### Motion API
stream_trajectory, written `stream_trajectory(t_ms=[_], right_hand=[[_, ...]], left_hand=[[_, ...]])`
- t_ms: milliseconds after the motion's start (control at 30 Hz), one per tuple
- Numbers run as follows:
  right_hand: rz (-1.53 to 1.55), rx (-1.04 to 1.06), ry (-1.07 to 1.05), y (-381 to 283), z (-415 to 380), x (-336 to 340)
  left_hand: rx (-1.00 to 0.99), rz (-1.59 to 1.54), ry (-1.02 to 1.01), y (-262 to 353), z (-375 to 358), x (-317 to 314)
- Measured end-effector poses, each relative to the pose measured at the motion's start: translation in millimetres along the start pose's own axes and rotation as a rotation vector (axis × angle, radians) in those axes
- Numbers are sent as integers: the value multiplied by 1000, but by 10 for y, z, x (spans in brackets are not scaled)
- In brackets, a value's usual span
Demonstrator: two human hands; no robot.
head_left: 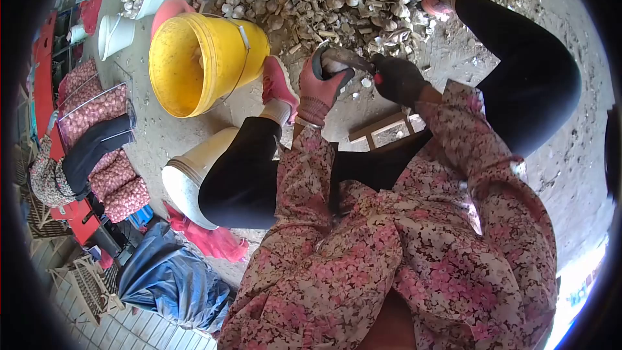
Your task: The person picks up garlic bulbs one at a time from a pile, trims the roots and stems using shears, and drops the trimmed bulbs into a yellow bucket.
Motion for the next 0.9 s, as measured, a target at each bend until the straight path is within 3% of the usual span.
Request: stream_trajectory(t_ms=[33, 100, 167, 233, 267, 300, 367, 433, 500, 567, 633, 700, 767, 800, 833, 900], right_hand=[[7, -2, 4, 26, 3, -10], [-44, -51, -69, 104, 22, -23], [-40, -46, 33, 460, 61, -254], [27, -239, 28, 797, 118, -540], [71, -206, 128, 777, 113, -575], [390, 75, 365, 835, 121, -774], [822, -304, 3, 596, 91, -674], [1201, -382, 19, 323, 10, -566], [1339, -435, 19, 253, 64, -602], [1550, -518, -28, 223, 109, -634], [1574, -532, -23, 198, 179, -636], [1483, -572, 44, 154, 250, -513], [1490, -609, 57, 145, 285, -422], [1489, -588, 80, 168, 303, -397], [1485, -564, 102, 197, 331, -362], [1494, -611, 101, 248, 364, -327]], left_hand=[[87, -181, -20, -82, -18, -26], [134, -232, -52, -169, -64, -70], [-1, -595, -117, 196, -129, -136], [-49, -661, -114, 366, -153, 31], [-110, -735, -3, 365, -143, 213], [-176, -812, 107, 362, -104, 402], [-302, -975, 303, 386, 43, 735], [-341, -1561, 347, 535, 168, 1014], [-289, -1618, 357, 367, 409, 953], [162, -927, 414, 157, 855, 634], [312, -578, 326, 139, 1329, 318], [157, -441, 131, -130, 1991, 63], [-177, 335, 115, 97, 2491, -143], [-224, 665, 38, 232, 2585, -261], [-222, 662, 31, 177, 2736, -326], [-130, 1164, -202, -37, 3069, -502]])
Point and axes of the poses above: each hand's wrist, its own z-axis towards the middle knuckle, its own x-axis out of the back of the hand, y = z × x, the point moved 4 cm from there along z, towards the middle knuckle
